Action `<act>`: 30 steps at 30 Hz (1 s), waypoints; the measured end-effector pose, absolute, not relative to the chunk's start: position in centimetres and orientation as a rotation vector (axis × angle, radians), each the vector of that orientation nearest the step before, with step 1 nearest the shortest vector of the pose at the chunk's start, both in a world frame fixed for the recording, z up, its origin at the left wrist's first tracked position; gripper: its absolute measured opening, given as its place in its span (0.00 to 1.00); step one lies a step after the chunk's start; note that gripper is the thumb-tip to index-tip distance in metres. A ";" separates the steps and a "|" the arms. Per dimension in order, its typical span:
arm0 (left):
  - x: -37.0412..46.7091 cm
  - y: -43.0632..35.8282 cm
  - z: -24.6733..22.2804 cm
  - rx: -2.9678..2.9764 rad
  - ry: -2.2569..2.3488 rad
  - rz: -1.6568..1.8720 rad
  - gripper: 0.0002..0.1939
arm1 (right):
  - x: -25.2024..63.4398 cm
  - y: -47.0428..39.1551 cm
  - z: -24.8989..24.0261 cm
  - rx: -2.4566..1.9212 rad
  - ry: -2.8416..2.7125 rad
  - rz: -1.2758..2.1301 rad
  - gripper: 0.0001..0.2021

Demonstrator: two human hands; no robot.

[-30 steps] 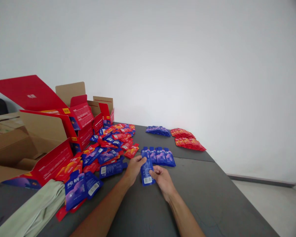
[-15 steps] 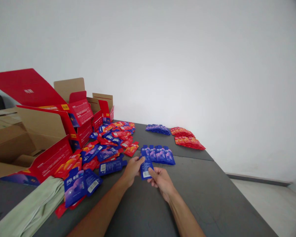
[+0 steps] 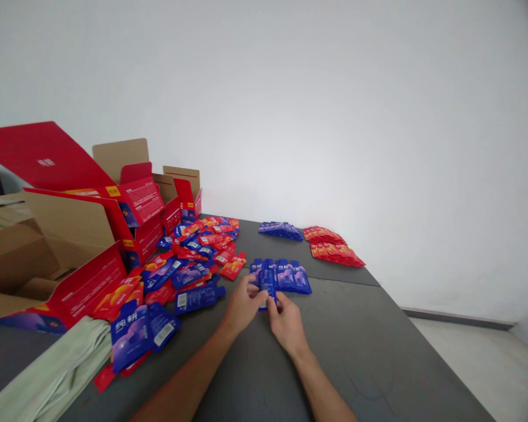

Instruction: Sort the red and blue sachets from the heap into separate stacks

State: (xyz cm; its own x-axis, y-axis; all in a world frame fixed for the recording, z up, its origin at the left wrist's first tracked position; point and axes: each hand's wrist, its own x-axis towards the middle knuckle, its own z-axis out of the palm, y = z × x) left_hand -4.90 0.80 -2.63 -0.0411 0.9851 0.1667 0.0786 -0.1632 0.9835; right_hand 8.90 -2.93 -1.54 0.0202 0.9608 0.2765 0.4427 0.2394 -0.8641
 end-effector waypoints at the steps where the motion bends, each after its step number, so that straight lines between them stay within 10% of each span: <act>1: -4.7 0.7 -2.6 1.378 1.169 1.320 0.24 | 8.7 -3.2 -1.4 -1.332 -1.631 0.638 0.13; 8: -5.2 1.1 -2.3 1.226 1.052 1.371 0.12 | 8.3 -3.6 -0.9 -1.181 -1.750 0.547 0.18; 22: -4.2 0.6 -2.6 1.033 1.028 1.276 0.21 | 9.3 -1.9 -3.1 -1.194 -1.209 1.094 0.18; 26: -3.7 1.3 -3.3 1.061 1.056 1.378 0.36 | 9.6 -1.7 -3.1 -1.263 -1.262 1.015 0.19; 30: -3.4 3.4 -3.7 1.149 1.093 1.350 0.27 | 10.5 -0.9 -3.5 -1.393 -1.440 0.648 0.17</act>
